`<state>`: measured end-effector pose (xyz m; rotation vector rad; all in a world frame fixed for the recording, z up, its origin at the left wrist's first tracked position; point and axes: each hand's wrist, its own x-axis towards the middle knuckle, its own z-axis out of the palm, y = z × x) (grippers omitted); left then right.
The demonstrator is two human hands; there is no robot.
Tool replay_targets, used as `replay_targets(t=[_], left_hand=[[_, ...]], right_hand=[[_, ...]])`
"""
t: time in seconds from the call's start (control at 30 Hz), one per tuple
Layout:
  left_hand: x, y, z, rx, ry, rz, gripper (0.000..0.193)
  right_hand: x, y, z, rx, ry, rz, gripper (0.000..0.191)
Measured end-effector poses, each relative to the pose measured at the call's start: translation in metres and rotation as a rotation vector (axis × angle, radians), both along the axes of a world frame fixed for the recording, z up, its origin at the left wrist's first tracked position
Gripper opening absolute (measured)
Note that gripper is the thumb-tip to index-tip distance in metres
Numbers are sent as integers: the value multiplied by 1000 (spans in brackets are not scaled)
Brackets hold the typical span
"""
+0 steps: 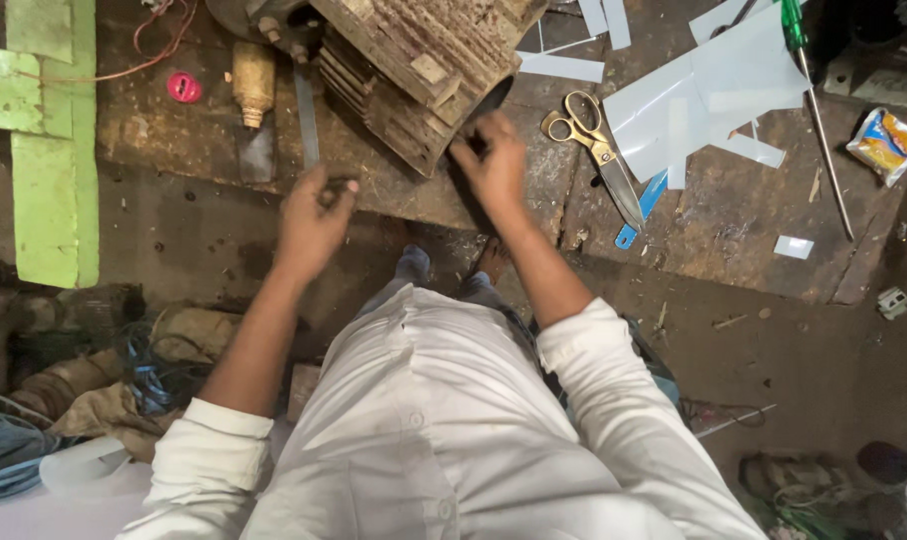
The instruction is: The person repeatedly cuts a white plastic sheet into narrow strips using scissors and inserts each strip into slots on a cylindrical metal component. The person handles the plastic sheet, scissors, and metal component throughout the clip.
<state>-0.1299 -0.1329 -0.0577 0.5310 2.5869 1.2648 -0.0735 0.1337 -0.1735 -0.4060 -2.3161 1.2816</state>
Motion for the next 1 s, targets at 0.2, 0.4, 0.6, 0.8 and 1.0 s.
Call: replay_targets(t=[0.2,0.4,0.6,0.8,1.0], left_hand=[[4,-5,-5,44,-91,4,24],[8,-7,-4,-24,-140,-5,21],[10,-9,-12,5,-220,43,25],[-7,9,-25,-34,57,101,57],[-74,51,-35,4,-135,234,94]], right_hand=[[-8,2,-14,58,59,-18,32],[-13,7,-10,179,35,-14,44],[-4,8,2,49,-14,-7,34],[-6,-14,13,60,-12,-154,37],[4,-35,42,-320,-158,-96,30]])
